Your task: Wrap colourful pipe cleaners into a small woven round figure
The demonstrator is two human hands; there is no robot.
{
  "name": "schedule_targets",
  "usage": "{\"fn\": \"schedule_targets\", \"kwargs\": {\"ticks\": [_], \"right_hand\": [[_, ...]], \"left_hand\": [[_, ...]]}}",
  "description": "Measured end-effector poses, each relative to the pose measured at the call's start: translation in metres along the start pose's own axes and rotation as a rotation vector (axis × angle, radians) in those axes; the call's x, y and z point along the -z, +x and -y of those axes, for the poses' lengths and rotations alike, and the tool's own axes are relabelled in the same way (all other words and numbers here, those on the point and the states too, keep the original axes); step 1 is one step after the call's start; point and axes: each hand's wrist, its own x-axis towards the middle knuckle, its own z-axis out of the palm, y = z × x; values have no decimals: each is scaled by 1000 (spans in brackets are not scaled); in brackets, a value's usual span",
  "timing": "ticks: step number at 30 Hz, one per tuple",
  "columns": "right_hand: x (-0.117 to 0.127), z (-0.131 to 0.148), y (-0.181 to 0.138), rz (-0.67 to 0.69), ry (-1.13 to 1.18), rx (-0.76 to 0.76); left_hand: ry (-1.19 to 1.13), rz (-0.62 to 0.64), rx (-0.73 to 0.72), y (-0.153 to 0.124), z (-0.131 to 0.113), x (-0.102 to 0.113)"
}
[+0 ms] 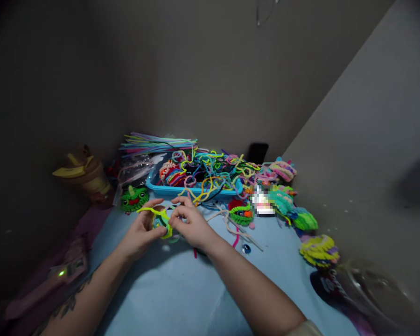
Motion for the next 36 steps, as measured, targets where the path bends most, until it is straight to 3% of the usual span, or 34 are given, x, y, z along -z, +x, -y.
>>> {"fn": "schedule_targets", "kwargs": {"ticks": [8,17,22,31,36], "right_hand": [[-1,-4,1,-141,-31,4],[3,1,-1,-179,-231,181],[0,-2,-2,-203,-261,232],[2,1,0,-184,-163,112],[10,9,0,-112,-327,139]], "left_hand": [[-185,-70,49,4,4,-4],[-273,-87,168,2,-2,-5],[-237,-43,181,1,0,-6],[-89,-63,70,4,9,-2],[40,4,20,1,17,-3]]}}
